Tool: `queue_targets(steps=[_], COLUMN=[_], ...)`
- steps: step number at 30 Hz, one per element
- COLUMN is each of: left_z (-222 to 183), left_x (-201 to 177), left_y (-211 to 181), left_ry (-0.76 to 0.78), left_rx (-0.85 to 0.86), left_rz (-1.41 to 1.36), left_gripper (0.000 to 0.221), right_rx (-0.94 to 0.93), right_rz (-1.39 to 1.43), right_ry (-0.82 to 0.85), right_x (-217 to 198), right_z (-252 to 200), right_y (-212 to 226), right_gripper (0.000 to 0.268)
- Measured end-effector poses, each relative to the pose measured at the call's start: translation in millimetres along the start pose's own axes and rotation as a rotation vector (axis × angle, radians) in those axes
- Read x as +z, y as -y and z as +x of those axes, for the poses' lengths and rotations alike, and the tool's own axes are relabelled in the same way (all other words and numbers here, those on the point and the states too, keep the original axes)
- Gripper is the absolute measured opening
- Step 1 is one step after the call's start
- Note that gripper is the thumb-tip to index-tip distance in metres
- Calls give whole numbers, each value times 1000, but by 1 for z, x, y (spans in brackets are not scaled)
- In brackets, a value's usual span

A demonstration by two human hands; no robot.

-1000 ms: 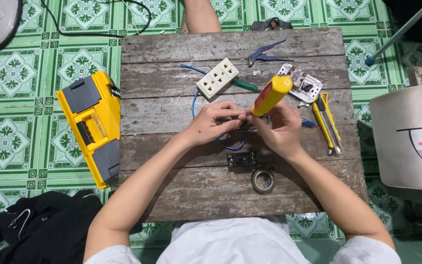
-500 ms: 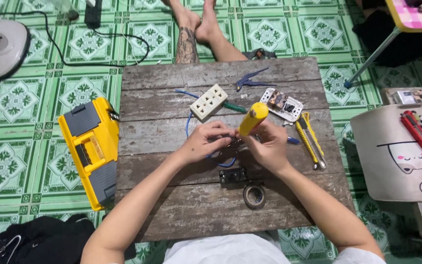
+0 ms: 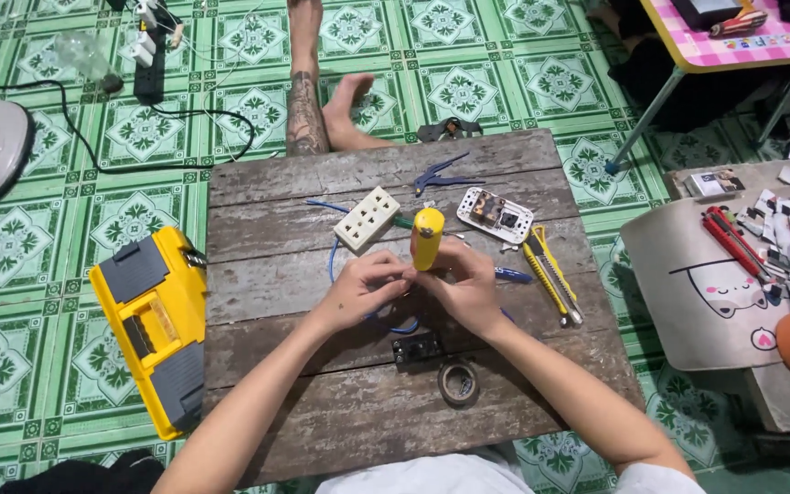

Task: The person is reconfiguring the internal wiring of an electrical power strip by loosening terminals with a screwdriver, moving wires, and retightening them.

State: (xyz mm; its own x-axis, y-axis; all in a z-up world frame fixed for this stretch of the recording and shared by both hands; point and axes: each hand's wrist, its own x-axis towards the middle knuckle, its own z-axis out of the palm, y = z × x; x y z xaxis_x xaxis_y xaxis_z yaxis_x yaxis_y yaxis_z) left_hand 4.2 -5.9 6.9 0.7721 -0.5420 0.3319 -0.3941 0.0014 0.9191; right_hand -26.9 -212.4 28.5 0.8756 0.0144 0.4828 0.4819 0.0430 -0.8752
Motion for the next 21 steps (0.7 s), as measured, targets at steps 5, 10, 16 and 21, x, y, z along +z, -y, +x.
queue_targets(steps=[5,10,16,21], left_z=[1,0,5,7], left_x=[2,3,8,5], left_y=[3,-3,1,8], left_ry=[-12,-52,-28,-4], left_rx=[-20,11,-5,-51], left_rz=[22,61,52,33], left_gripper=[22,19,13,17], right_rx=[82,92,29,24], right_rz=[-27,-37,-96,-35], right_ry=[-45,10,78,33], right_x=[-1,-2,-3,2], right_z=[-3,7,4,8], right_y=[1,14,18,23], right_gripper=[34,37,29,38])
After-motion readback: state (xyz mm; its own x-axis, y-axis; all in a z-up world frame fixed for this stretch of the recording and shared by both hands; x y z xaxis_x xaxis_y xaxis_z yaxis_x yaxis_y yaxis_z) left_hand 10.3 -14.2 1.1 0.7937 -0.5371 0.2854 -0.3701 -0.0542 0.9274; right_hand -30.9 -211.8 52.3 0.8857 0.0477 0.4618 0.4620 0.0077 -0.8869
